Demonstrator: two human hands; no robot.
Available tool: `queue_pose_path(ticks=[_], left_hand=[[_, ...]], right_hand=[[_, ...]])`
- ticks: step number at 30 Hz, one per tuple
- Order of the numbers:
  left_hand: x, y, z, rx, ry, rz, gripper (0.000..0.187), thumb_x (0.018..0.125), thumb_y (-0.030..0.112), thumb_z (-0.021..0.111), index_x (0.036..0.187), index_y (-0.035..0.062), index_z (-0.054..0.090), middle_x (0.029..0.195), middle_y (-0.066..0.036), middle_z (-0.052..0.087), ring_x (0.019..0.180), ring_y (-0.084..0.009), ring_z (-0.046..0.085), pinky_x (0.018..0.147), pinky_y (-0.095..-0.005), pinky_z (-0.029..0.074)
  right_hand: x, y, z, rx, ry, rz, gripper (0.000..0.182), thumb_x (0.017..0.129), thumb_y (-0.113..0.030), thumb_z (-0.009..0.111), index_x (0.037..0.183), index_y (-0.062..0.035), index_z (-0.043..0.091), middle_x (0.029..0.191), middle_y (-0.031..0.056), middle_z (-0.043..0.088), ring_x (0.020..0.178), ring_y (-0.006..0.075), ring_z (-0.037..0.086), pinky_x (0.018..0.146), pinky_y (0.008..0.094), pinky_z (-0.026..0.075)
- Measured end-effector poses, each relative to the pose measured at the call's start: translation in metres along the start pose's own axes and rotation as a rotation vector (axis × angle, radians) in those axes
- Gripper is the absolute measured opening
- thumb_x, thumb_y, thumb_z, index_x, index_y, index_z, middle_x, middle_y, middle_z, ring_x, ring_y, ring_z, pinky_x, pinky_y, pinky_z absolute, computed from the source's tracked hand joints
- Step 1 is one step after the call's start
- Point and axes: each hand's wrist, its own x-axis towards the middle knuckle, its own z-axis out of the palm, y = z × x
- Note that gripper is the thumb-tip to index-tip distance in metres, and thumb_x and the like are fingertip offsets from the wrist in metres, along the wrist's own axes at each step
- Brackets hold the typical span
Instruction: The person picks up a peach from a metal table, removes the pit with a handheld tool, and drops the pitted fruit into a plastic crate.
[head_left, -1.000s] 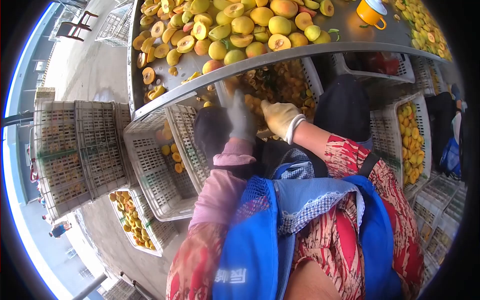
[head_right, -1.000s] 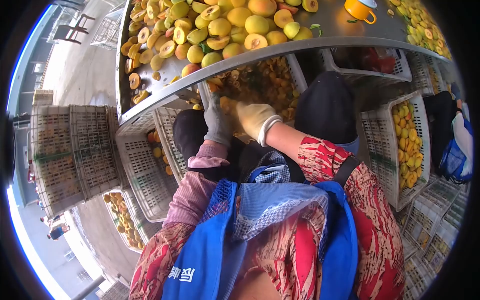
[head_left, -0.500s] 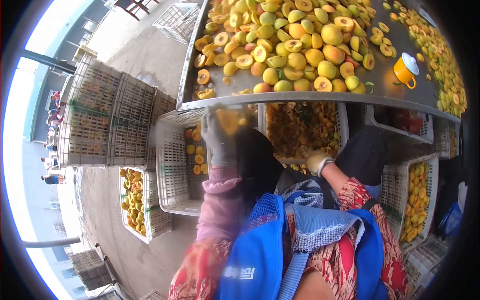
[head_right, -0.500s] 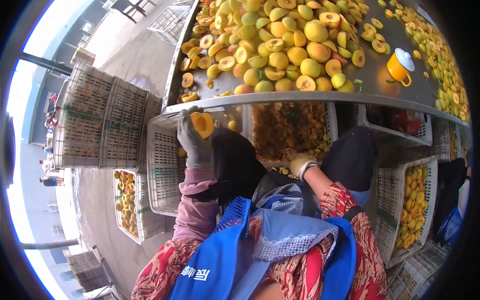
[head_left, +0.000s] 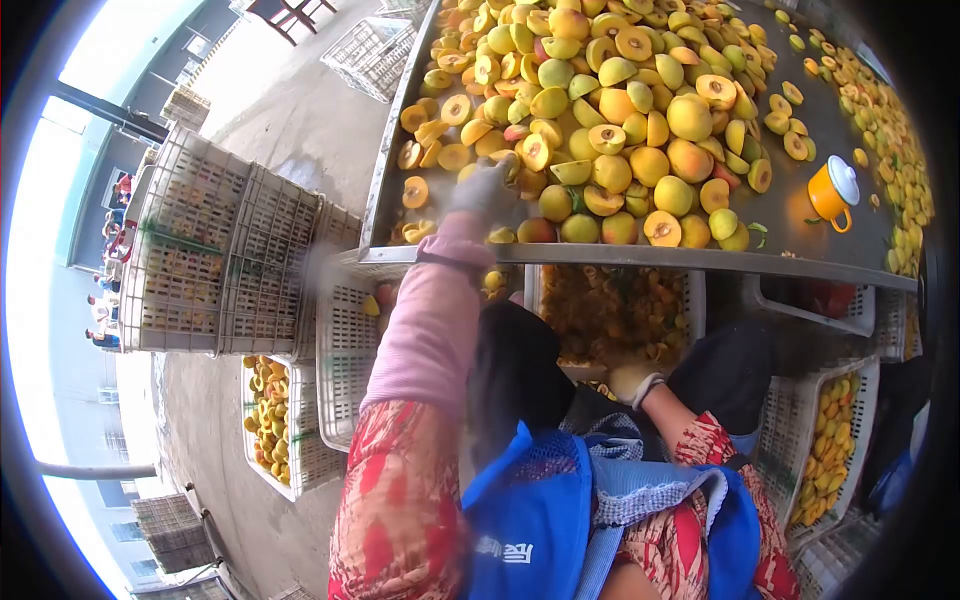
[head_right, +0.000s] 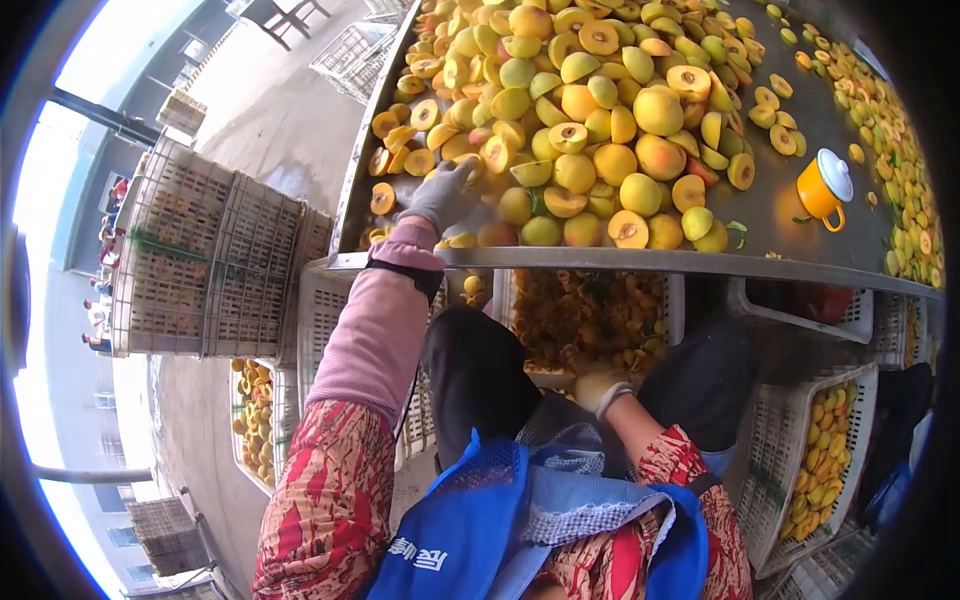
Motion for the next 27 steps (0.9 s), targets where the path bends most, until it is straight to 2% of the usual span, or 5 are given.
queue_pose_path(ticks=[7, 15, 19, 24, 27], left_hand=[[0.008, -0.022, 0.026, -0.254, 0.395, 0.094, 0.019, 0.079, 0.015, 0.060, 0.097, 0.0131, 0.067, 0.101, -0.014, 0.063, 0.091, -0.0335, 0.062, 0.077, -0.0400, 0.050], [-0.160, 0.089, -0.021, -0.545, 0.315, 0.535, 0.028, 0.079, -0.012, 0.056, 0.102, 0.0012, 0.063, 0.110, -0.015, 0.062, 0.098, -0.0274, 0.062, 0.084, -0.0326, 0.051], [-0.192, 0.120, 0.000, -0.514, 0.263, 0.761, 0.036, 0.072, -0.011, 0.058, 0.100, 0.0092, 0.067, 0.117, -0.014, 0.060, 0.105, -0.0293, 0.061, 0.086, -0.0355, 0.050], [-0.207, 0.148, 0.026, -1.381, 0.138, 0.206, 0.052, 0.098, 0.021, 0.048, 0.142, -0.0009, 0.028, 0.134, -0.013, 0.042, 0.119, -0.0178, 0.043, 0.097, -0.0314, 0.039], [-0.195, 0.152, 0.085, -1.469, 0.299, -0.085, 0.041, 0.097, 0.024, 0.051, 0.129, 0.0000, 0.047, 0.121, -0.011, 0.054, 0.108, -0.0167, 0.052, 0.092, -0.0292, 0.043]], right_hand=[[-0.001, -0.031, -0.081, 0.615, 0.142, 0.286, 0.037, 0.080, -0.014, 0.054, 0.115, -0.0017, 0.054, 0.103, 0.0223, 0.062, 0.092, 0.0416, 0.060, 0.083, 0.0420, 0.048], [-0.022, -0.047, -0.136, 0.963, 0.461, -0.052, 0.033, 0.088, -0.021, 0.062, 0.115, -0.0036, 0.056, 0.092, 0.0063, 0.062, 0.052, 0.0104, 0.055, 0.048, 0.0252, 0.046], [-0.016, -0.049, -0.126, 1.983, 0.167, -0.056, 0.032, 0.095, -0.025, 0.055, 0.118, -0.0020, 0.055, 0.102, 0.0049, 0.061, 0.072, 0.0106, 0.059, 0.059, 0.0254, 0.049], [-0.027, -0.071, -0.138, 2.032, 0.259, -0.066, 0.034, 0.092, -0.015, 0.060, 0.123, -0.0037, 0.053, 0.111, 0.0039, 0.060, 0.099, 0.0133, 0.058, 0.087, 0.0274, 0.047], [-0.015, -0.070, -0.121, 1.443, 0.299, 0.073, 0.041, 0.090, -0.026, 0.063, 0.122, -0.0014, 0.054, 0.100, 0.0057, 0.064, 0.092, 0.0121, 0.059, 0.080, 0.0267, 0.048]])
